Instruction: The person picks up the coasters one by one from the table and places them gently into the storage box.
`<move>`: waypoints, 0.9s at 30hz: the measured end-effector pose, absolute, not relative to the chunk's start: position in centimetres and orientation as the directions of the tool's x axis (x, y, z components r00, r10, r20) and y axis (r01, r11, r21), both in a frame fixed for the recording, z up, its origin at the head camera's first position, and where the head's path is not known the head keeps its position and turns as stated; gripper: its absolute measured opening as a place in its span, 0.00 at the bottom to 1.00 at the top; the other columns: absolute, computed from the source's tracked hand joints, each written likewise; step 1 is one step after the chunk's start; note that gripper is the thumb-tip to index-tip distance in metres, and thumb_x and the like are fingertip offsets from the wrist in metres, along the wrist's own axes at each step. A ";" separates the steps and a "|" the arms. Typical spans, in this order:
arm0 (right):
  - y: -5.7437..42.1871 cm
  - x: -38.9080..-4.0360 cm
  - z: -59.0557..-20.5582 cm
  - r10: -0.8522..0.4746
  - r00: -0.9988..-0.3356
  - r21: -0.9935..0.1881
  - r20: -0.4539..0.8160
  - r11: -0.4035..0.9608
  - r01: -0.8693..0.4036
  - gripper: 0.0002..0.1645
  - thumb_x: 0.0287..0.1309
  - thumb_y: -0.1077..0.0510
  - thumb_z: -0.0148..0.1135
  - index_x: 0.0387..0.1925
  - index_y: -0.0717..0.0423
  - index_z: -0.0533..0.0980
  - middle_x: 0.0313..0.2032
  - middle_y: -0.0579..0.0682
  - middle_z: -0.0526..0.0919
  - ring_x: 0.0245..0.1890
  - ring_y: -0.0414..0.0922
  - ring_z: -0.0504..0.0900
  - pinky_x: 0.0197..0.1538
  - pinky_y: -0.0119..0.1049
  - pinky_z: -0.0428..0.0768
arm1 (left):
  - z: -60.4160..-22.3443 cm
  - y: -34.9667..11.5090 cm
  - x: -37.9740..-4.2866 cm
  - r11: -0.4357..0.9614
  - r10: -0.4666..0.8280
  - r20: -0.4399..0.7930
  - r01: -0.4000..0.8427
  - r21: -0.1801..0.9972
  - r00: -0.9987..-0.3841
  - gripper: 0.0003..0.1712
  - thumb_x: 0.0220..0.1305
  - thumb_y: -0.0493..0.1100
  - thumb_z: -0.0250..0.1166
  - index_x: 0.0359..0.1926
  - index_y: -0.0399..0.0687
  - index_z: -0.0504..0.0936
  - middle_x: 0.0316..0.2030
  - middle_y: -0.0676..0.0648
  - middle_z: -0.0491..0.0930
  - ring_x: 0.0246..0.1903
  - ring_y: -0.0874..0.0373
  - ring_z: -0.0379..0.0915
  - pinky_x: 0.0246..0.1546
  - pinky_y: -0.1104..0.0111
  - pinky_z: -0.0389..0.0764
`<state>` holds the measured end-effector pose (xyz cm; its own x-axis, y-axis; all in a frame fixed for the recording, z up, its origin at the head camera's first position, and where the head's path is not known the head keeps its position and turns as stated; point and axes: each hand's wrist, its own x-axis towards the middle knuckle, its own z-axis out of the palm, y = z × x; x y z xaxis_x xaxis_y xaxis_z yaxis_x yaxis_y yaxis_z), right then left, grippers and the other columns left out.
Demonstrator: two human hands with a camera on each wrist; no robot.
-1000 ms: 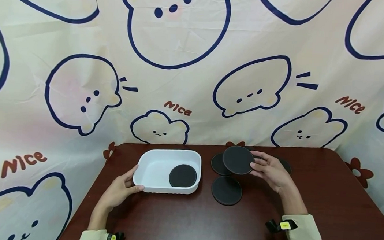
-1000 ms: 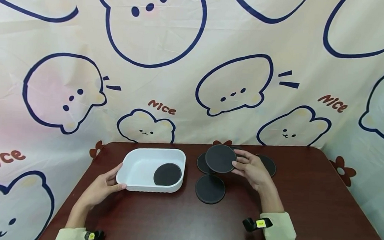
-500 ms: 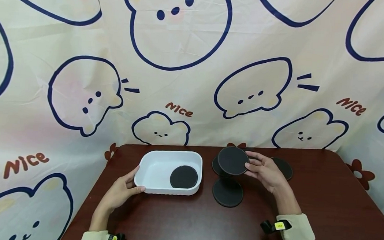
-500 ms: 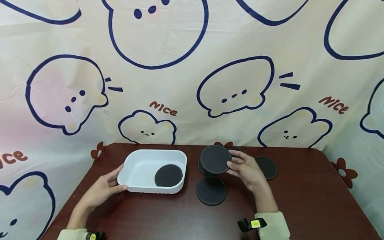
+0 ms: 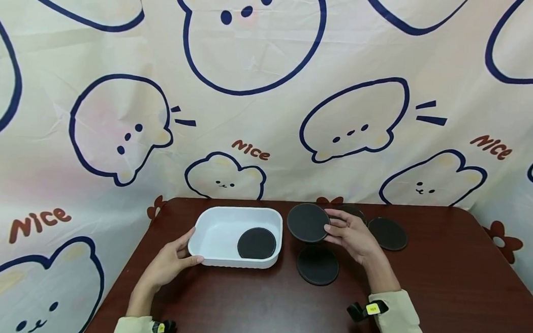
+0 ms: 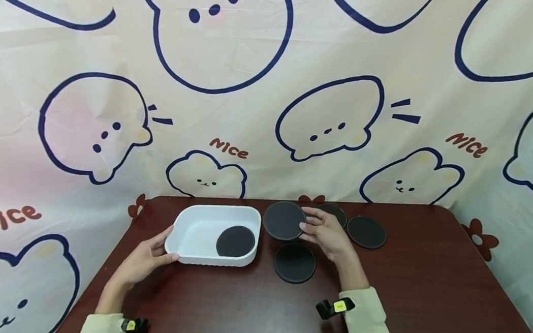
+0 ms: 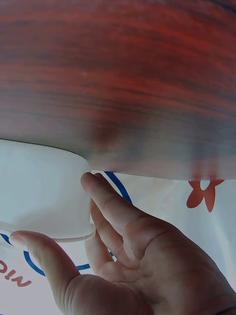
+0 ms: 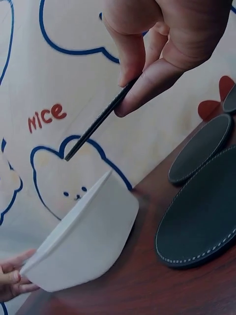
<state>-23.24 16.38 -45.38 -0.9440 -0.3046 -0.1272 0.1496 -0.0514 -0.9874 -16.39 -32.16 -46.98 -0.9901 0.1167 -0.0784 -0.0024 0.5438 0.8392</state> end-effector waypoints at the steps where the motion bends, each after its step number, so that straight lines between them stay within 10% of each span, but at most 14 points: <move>1: 16.2 -23.3 -45.4 -0.308 -0.943 -0.988 -0.127 -0.049 0.149 0.39 0.78 0.67 0.58 0.83 0.64 0.56 0.65 0.62 0.80 0.50 0.37 0.90 0.56 0.34 0.89 | -46.9 -32.1 -16.5 0.548 0.117 -0.076 0.000 0.837 -0.990 0.55 0.69 0.42 0.75 0.86 0.45 0.52 0.81 0.30 0.60 0.71 0.32 0.74 0.58 0.58 0.87; 27: 10.2 -24.4 -46.5 -0.376 -0.913 -0.982 -0.156 -0.042 0.185 0.36 0.78 0.67 0.58 0.81 0.62 0.61 0.71 0.69 0.76 0.51 0.39 0.90 0.57 0.37 0.89 | -47.0 -32.1 -16.5 0.559 0.107 -0.086 -0.011 0.829 -0.991 0.55 0.69 0.42 0.75 0.87 0.45 0.51 0.83 0.31 0.55 0.74 0.32 0.69 0.62 0.54 0.83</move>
